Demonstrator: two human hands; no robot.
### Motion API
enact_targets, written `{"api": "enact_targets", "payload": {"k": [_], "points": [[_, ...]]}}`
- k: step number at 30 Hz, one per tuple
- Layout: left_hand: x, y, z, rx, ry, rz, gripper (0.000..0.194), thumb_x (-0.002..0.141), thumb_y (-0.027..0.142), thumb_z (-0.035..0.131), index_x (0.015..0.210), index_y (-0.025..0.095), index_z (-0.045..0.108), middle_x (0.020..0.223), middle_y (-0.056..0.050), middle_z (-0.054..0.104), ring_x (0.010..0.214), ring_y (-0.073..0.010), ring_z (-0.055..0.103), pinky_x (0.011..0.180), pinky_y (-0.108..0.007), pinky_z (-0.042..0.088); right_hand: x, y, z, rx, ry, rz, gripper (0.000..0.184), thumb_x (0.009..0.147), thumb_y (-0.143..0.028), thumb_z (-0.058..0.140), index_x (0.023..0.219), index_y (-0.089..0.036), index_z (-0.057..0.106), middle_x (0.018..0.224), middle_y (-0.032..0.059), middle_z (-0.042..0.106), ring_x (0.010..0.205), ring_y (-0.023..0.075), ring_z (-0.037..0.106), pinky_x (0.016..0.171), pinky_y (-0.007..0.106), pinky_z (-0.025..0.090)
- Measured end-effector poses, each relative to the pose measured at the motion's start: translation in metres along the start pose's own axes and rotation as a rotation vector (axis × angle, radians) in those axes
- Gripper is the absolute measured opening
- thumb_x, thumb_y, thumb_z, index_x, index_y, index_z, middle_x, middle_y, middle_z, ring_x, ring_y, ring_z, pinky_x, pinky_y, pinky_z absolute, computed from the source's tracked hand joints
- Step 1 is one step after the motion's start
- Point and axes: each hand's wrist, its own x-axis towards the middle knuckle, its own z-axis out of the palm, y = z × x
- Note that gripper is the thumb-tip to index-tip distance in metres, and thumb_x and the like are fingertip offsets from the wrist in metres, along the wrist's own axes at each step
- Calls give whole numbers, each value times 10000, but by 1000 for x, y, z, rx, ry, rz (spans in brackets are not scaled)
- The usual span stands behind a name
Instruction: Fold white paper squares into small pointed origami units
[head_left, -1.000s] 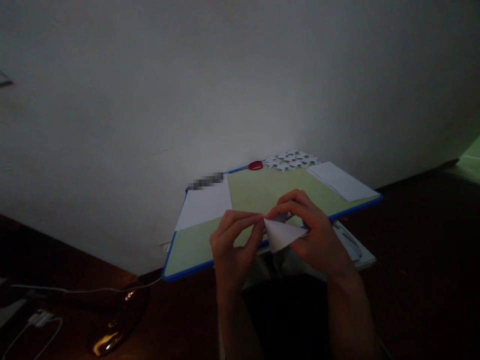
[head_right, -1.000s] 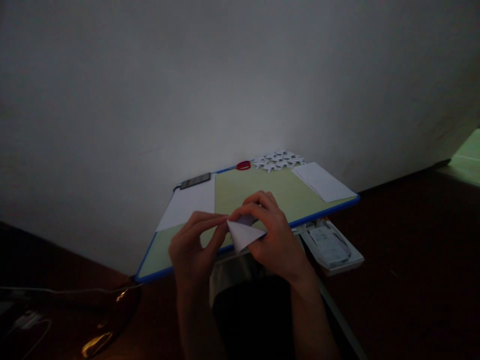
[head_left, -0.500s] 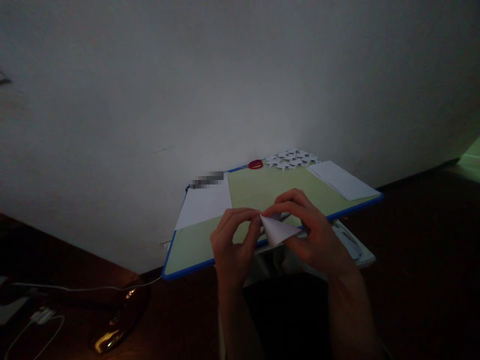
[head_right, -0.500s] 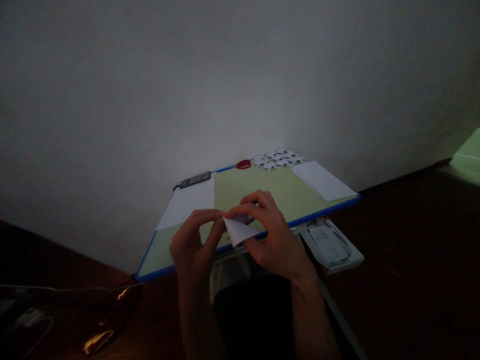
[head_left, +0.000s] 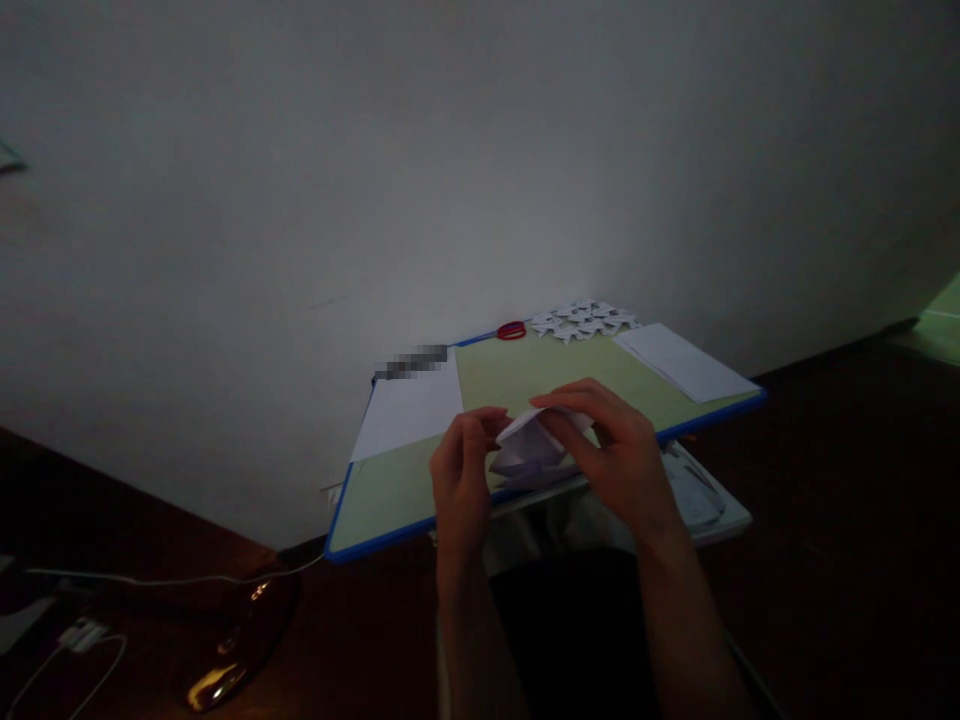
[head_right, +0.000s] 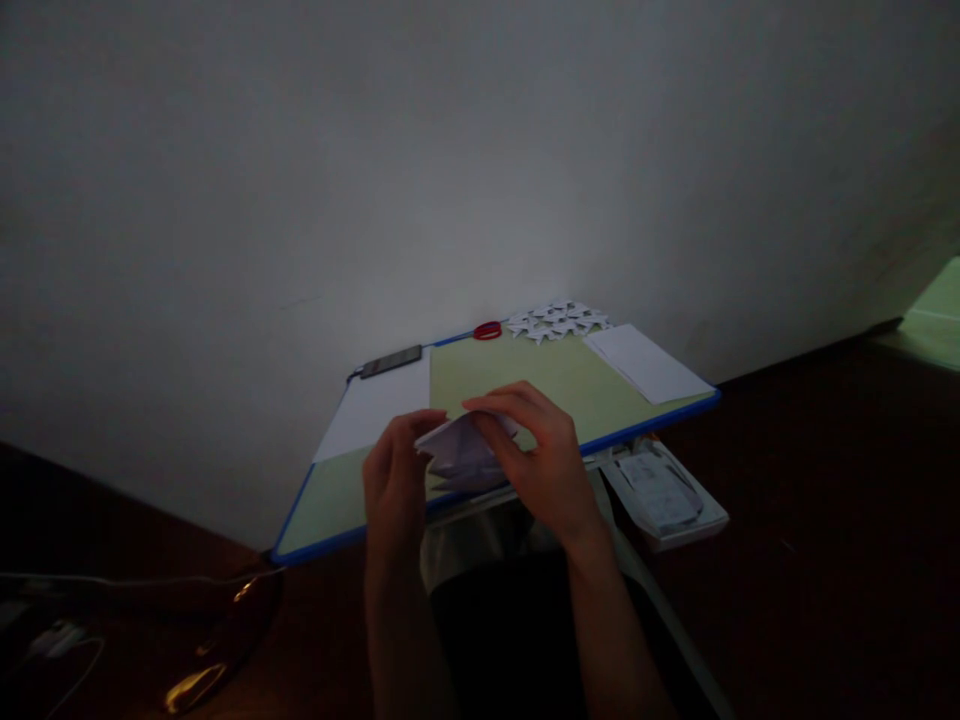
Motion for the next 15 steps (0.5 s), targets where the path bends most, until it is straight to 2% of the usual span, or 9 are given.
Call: {"api": "enact_targets", "payload": {"k": [2,4,6,9,11,15], "points": [[0,-5,-4,-84,-118,-11,624,958,689,414,1098,168,728,1077,-134,745,943,-236,696,805,-332,542,0,3,0,1,86,55,177,946,-173,656,1043,-268,769,996,27,698,931,187,657,739,299,516],[-2,-8,-6,-130,-231,1,699,846,754,556,1234,185,677,1128,-140,738,948,-262,704,795,-346,555,0,6,0,28,158,111,168,951,-208,653,1053,-262,774,1032,40,698,959,198,657,679,284,513],[-3,-7,-6,-146,-312,-29,712,777,605,766,1364,244,588,1115,-103,748,899,-235,717,764,-311,558,0,7,0,69,195,146,170,955,-227,646,1059,-258,778,1067,50,700,1003,209,658,683,283,523],[-3,-3,-1,-140,-250,-72,624,828,384,793,1392,265,554,1021,-67,764,780,-171,703,679,-251,541,1,6,0,105,171,157,172,958,-233,642,1050,-260,785,1079,53,712,1038,218,662,761,305,540],[-2,-3,1,-95,-180,-54,518,849,337,773,1334,252,610,972,-52,765,677,-129,650,609,-218,501,2,6,0,116,124,143,183,955,-217,645,1060,-269,786,1079,49,719,1042,215,664,816,318,537],[2,-7,2,43,-84,30,261,850,317,764,1089,214,754,896,-22,757,563,-83,517,545,-202,423,3,6,0,91,71,102,212,948,-192,650,1090,-282,779,1076,43,714,1035,205,662,858,326,524]]}}
